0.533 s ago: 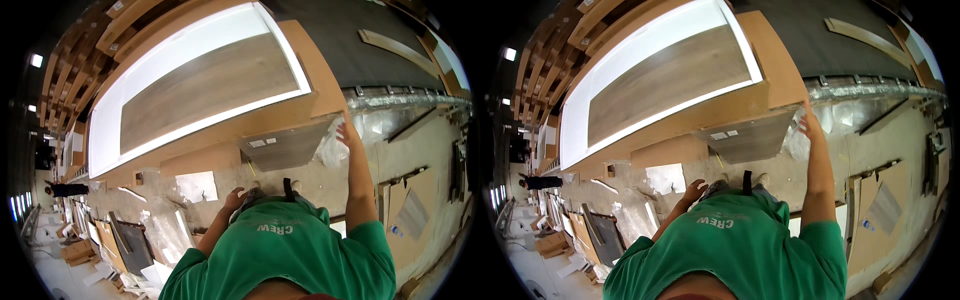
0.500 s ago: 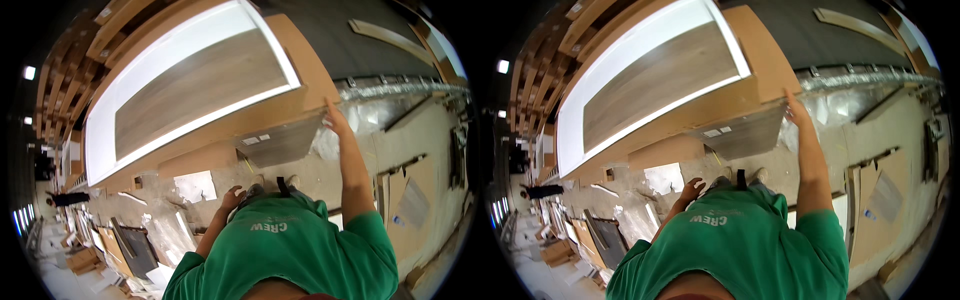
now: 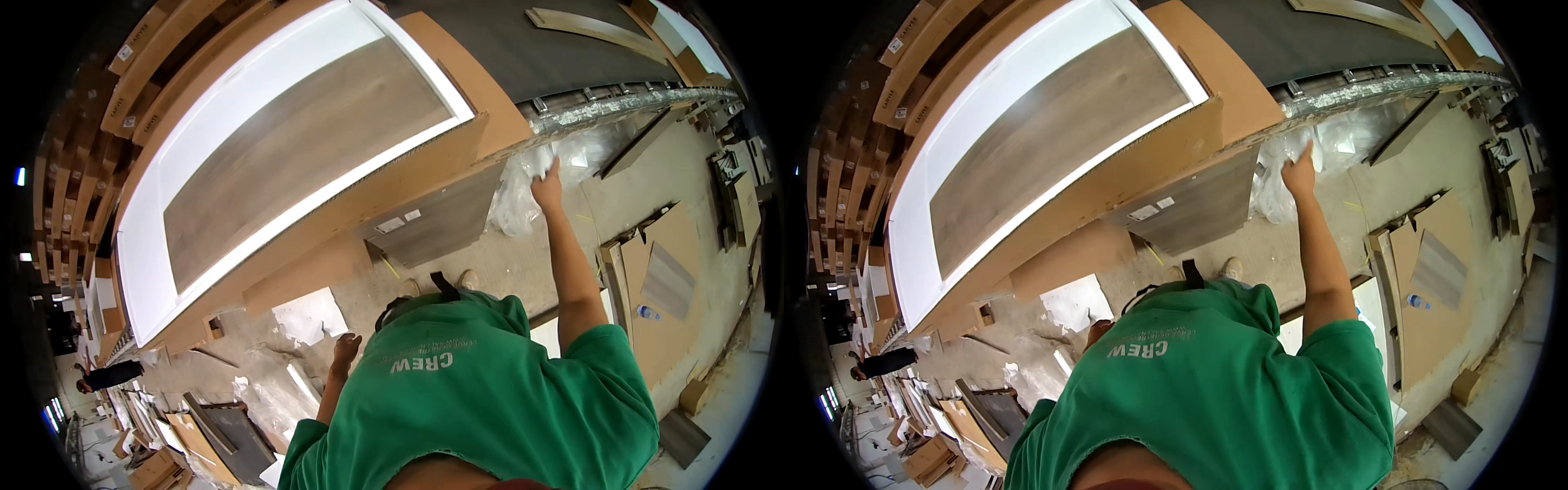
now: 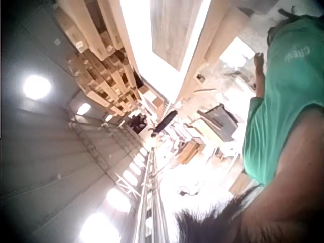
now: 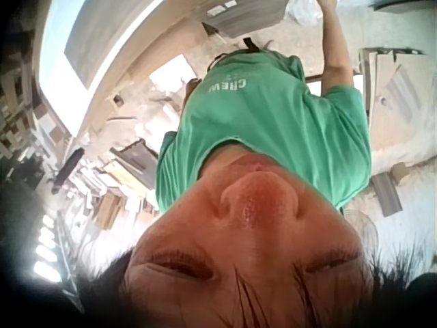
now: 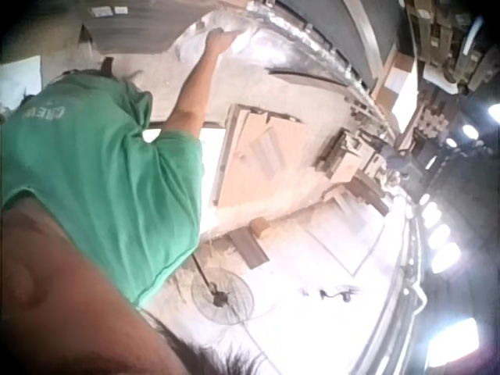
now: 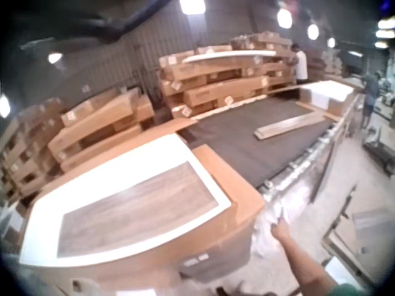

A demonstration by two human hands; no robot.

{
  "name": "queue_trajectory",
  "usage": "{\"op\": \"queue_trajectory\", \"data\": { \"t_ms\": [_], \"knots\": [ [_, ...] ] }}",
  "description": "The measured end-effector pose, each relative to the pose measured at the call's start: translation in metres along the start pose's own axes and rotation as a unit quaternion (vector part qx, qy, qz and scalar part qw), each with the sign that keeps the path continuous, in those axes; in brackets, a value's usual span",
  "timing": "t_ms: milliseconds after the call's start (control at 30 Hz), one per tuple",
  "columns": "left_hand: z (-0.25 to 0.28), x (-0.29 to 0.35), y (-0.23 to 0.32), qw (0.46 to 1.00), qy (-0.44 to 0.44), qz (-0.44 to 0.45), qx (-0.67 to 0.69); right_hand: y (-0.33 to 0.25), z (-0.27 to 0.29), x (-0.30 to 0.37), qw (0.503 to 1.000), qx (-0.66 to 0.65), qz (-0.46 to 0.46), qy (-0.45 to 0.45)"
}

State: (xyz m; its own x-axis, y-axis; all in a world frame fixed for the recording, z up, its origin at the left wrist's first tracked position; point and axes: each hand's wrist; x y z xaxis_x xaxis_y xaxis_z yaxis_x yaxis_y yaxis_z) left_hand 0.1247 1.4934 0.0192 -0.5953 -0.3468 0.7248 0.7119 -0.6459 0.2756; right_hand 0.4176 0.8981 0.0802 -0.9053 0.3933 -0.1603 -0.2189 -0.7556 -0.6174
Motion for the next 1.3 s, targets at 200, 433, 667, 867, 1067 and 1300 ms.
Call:
{"op": "queue_trajectory", "data": {
  "t_ms": [200, 433, 667, 867, 1067, 1300],
  "knots": [
    [0.023, -0.012, 0.022, 0.995, -0.026, -0.074, -0.065, -0.110, 0.038, -0.027, 0.925, 0.302, 0.076, -0.217],
    [0.036, -0.012, 0.069, 0.994, 0.049, -0.087, 0.037, -0.085, 0.053, -0.010, 0.891, 0.332, 0.175, -0.255],
    [0.027, -0.043, 0.037, 0.992, 0.074, -0.100, -0.030, 0.124, 0.000, 0.250, 0.895, 0.294, -0.004, -0.335],
    [0.071, -0.037, 0.127, 0.978, 0.072, -0.174, 0.085, 0.104, 0.035, 0.405, 0.815, 0.117, -0.289, -0.489],
    [0.043, -0.086, 0.200, 0.900, 0.060, -0.192, 0.386, 0.098, 0.065, 0.376, 0.932, 0.027, -0.272, -0.239],
    [0.044, -0.067, 0.247, 0.900, 0.035, -0.114, 0.419, 0.011, 0.066, 0.393, 0.975, 0.006, -0.175, -0.135]
  ]
}}
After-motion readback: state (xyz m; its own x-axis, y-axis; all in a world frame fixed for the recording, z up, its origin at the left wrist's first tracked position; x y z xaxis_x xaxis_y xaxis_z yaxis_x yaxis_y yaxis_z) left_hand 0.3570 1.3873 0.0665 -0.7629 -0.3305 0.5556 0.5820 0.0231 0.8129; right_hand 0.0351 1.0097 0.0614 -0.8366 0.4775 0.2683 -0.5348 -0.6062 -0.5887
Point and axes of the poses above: each hand's wrist, its own x-axis away from the middle knuckle, its own z-axis out of the back of the hand, y = z × x, and after that the axes turned 10 degrees about z, right-handed
